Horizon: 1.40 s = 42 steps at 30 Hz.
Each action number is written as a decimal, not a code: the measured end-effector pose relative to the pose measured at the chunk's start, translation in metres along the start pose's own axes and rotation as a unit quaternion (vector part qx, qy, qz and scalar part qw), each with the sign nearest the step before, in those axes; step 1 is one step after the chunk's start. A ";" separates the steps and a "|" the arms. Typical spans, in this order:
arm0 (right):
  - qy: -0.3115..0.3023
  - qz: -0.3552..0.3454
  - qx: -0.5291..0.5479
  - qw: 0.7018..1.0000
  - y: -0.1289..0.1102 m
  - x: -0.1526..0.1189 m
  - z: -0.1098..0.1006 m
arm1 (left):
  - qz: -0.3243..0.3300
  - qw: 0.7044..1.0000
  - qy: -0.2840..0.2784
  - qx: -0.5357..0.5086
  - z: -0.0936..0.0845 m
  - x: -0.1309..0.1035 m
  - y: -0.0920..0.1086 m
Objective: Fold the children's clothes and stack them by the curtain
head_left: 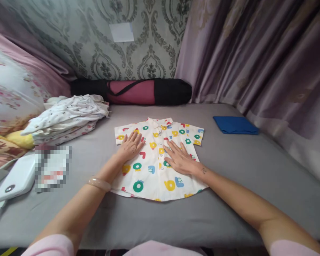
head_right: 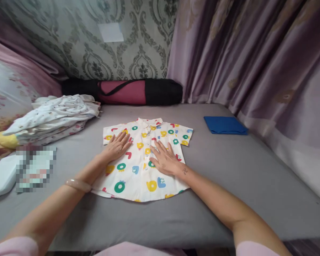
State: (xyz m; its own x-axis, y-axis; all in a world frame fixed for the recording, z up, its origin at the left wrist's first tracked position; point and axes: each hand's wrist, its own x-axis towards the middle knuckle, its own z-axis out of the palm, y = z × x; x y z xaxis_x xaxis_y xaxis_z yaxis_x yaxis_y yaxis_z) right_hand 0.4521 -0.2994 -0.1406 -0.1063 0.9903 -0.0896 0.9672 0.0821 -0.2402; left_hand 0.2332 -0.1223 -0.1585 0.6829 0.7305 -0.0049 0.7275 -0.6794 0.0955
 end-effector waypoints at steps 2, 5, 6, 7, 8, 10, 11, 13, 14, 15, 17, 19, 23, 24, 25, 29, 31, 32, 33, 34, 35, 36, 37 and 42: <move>-0.012 -0.009 0.013 1.000 -0.009 -0.013 0.000 | 0.006 1.000 0.013 0.014 -0.001 -0.005 0.007; -0.025 -0.027 0.027 0.999 -0.021 -0.033 -0.001 | 0.058 0.998 -0.010 -0.006 -0.005 -0.021 0.026; -0.029 -0.034 0.029 0.999 -0.025 -0.039 -0.001 | 0.084 0.996 -0.030 -0.020 -0.006 -0.030 0.033; -0.032 -0.040 0.030 0.998 -0.029 -0.046 -0.002 | 0.109 0.992 -0.051 -0.035 -0.007 -0.038 0.039; -0.033 -0.047 0.032 0.998 -0.033 -0.052 -0.001 | 0.131 0.988 -0.068 -0.047 -0.008 -0.048 0.045; -0.031 -0.057 0.039 0.997 -0.041 -0.063 0.000 | 0.171 0.980 -0.083 -0.060 -0.009 -0.065 0.052; -0.027 -0.059 0.044 0.997 -0.044 -0.069 0.001 | 0.187 0.977 -0.082 -0.061 -0.010 -0.071 0.054; -0.018 -0.064 0.054 0.996 -0.052 -0.080 0.004 | 0.211 0.972 -0.078 -0.059 -0.010 -0.080 0.053; -0.015 -0.067 0.060 0.996 -0.055 -0.086 0.005 | 0.217 0.971 -0.080 -0.056 -0.010 -0.082 0.052; -0.015 -0.072 0.068 0.995 -0.058 -0.092 0.005 | 0.219 0.970 -0.086 -0.053 -0.010 -0.083 0.049; -0.023 -0.083 0.092 0.992 -0.064 -0.105 0.003 | 0.217 0.970 -0.103 -0.045 -0.012 -0.080 0.045; -0.045 -0.107 0.135 0.984 -0.068 -0.117 -0.005 | 0.220 0.968 -0.117 -0.036 -0.018 -0.073 0.042; -0.075 -0.133 0.280 0.948 -0.057 -0.131 -0.026 | 0.221 0.968 -0.108 -0.057 -0.038 -0.044 0.047; -0.040 -0.100 0.307 0.946 -0.050 -0.131 -0.029 | 0.216 0.969 -0.096 -0.079 -0.043 -0.034 0.051; 0.017 -0.051 0.314 0.948 -0.042 -0.131 -0.030 | 0.213 0.968 -0.080 -0.106 -0.048 -0.023 0.057; 0.234 0.158 0.165 0.945 -0.006 -0.126 -0.021 | 0.245 0.952 -0.024 -0.183 -0.058 0.026 0.098; 0.242 0.209 0.099 0.942 0.005 -0.126 -0.011 | 0.273 0.938 -0.022 -0.211 -0.056 0.050 0.129; 0.236 0.225 0.082 0.942 0.008 -0.127 -0.007 | 0.284 0.933 -0.031 -0.219 -0.054 0.061 0.146; 0.230 0.237 0.070 0.941 0.010 -0.128 -0.004 | 0.287 0.931 -0.030 -0.222 -0.050 0.072 0.162; 0.226 0.249 0.059 0.940 0.010 -0.130 -0.001 | 0.287 0.931 -0.037 -0.221 -0.046 0.083 0.179; 0.225 0.261 0.047 0.938 0.009 -0.132 0.001 | 0.283 0.934 -0.043 -0.216 -0.040 0.093 0.194; 0.226 0.272 0.035 0.935 0.007 -0.134 0.002 | 0.276 0.937 -0.050 -0.208 -0.035 0.103 0.208; 0.228 0.279 0.025 0.932 0.006 -0.135 0.003 | 0.267 0.940 -0.062 -0.202 -0.029 0.112 0.221; 0.235 0.280 0.045 0.930 0.000 -0.139 0.003 | 0.173 0.968 -0.058 -0.175 -0.007 0.139 0.267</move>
State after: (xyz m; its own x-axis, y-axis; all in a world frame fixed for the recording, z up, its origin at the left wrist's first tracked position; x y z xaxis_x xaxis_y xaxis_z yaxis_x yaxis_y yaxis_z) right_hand 0.4665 -0.4378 -0.1309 0.5403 0.8169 0.2019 0.8155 -0.4491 -0.3651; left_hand 0.5214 -0.2015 -0.1268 0.8991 0.4371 -0.0227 0.4011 -0.8021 0.4425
